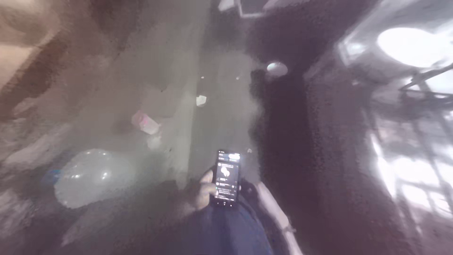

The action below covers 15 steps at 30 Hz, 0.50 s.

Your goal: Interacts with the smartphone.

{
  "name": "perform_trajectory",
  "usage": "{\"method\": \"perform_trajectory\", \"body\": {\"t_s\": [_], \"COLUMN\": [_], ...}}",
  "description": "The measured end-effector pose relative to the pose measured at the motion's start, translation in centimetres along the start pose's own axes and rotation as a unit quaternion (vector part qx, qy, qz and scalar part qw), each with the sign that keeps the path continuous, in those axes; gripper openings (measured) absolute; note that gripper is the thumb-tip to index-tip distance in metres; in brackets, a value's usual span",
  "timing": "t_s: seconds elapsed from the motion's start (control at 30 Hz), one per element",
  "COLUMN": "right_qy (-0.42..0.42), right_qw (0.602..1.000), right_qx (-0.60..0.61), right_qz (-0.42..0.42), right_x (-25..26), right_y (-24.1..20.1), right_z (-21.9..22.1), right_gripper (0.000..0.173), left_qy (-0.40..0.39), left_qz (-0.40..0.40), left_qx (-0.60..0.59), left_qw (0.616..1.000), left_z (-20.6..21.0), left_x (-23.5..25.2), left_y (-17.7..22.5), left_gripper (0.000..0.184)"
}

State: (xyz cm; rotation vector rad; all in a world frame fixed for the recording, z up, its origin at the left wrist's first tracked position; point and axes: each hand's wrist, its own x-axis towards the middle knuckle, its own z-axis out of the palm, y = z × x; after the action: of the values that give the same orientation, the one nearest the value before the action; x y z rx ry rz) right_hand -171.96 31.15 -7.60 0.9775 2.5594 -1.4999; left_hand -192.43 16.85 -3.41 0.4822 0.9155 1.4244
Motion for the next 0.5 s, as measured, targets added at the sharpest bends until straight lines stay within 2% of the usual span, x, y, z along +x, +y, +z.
{"method": "perform_trajectory", "body": {"t_s": [0.13,0.23,0.37,0.5], "right_qy": [0.014,0.027,0.053,0.059], "right_qw": [1.000,0.999,0.997,0.996], "right_qx": [0.023,0.032,0.060,0.065], "right_qz": [0.011,0.002,0.009,0.011], "right_x": [0.6,0.5,0.5,0.6], "right_y": [3.1,3.7,4.8,4.9], "right_z": [-3.4,-5.0,-5.2,-4.9], "right_gripper": [0.026,0.025,0.024,0.030], "left_qy": [-0.008,-0.011,-0.009,-0.012], "left_qz": [-0.002,-0.024,-0.064,-0.066], "left_qx": [0.001,-0.007,0.004,0.036], "left_qw": [1.000,1.000,0.998,0.997], "left_z": [1.6,2.6,3.8,5.8], "left_x": [3.7,5.5,7.2,8.1], "left_y": [-0.1,0.4,1.2,3.0], "left_gripper": [0.069,0.069,0.066,0.070]}}
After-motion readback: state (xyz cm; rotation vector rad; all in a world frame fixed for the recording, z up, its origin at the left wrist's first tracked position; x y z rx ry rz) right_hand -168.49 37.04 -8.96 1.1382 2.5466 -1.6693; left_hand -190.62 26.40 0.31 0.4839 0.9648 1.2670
